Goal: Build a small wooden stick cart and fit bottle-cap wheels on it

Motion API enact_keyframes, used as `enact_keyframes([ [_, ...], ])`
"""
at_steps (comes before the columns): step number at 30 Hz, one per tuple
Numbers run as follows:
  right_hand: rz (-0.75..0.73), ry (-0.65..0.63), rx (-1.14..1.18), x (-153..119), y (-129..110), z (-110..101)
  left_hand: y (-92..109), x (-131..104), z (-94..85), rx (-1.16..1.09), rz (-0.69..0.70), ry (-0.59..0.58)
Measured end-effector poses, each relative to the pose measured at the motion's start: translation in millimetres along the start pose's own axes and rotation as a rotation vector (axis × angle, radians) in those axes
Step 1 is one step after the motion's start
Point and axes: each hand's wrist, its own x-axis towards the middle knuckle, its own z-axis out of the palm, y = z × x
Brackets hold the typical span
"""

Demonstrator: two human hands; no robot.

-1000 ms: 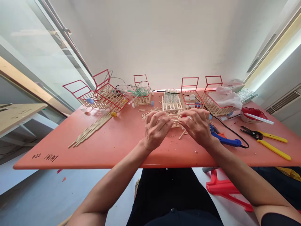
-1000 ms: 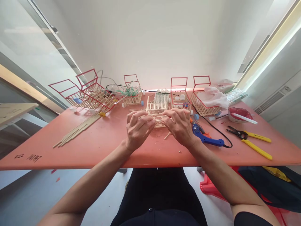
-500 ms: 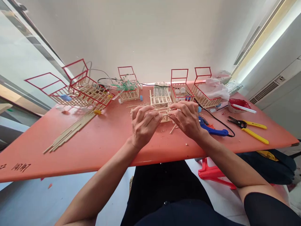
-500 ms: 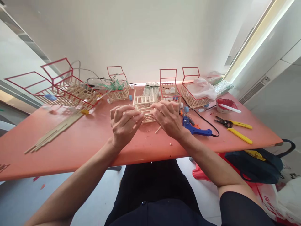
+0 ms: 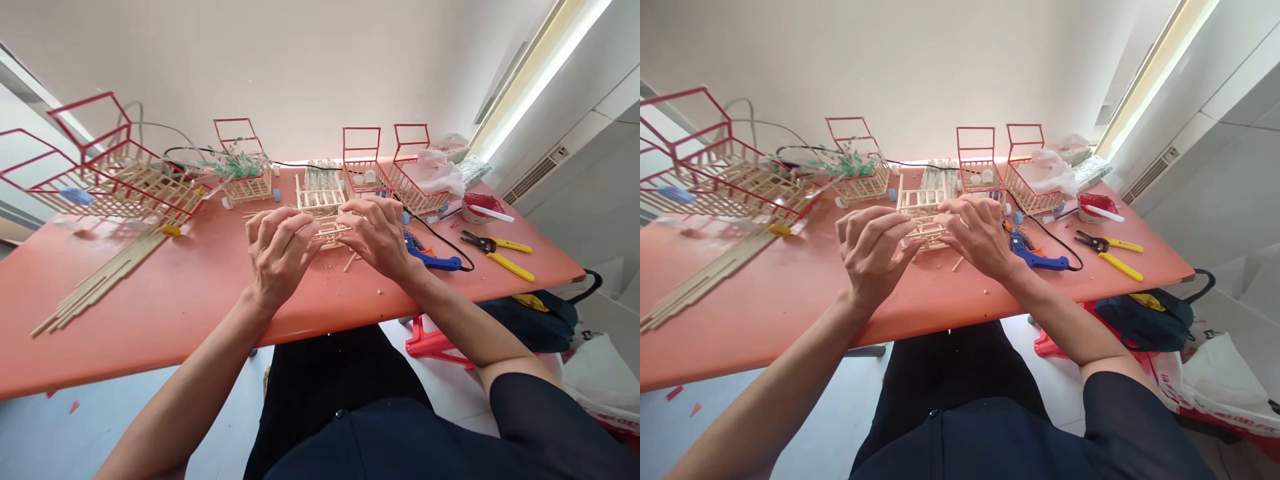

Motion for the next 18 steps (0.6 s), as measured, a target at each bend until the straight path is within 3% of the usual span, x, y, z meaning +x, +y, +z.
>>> enact_keyframes([
  [10, -0.084, 0.149, 0.009, 2.5, -2.5, 1.0, 2.8, -1.4, -2.8, -0.01, 0.0, -0.018],
  [18, -0.084, 0.122, 0.023, 3.0, -1.8, 1.9, 1.6, 2.6, -1.4, 0.012, 0.067, 0.009],
])
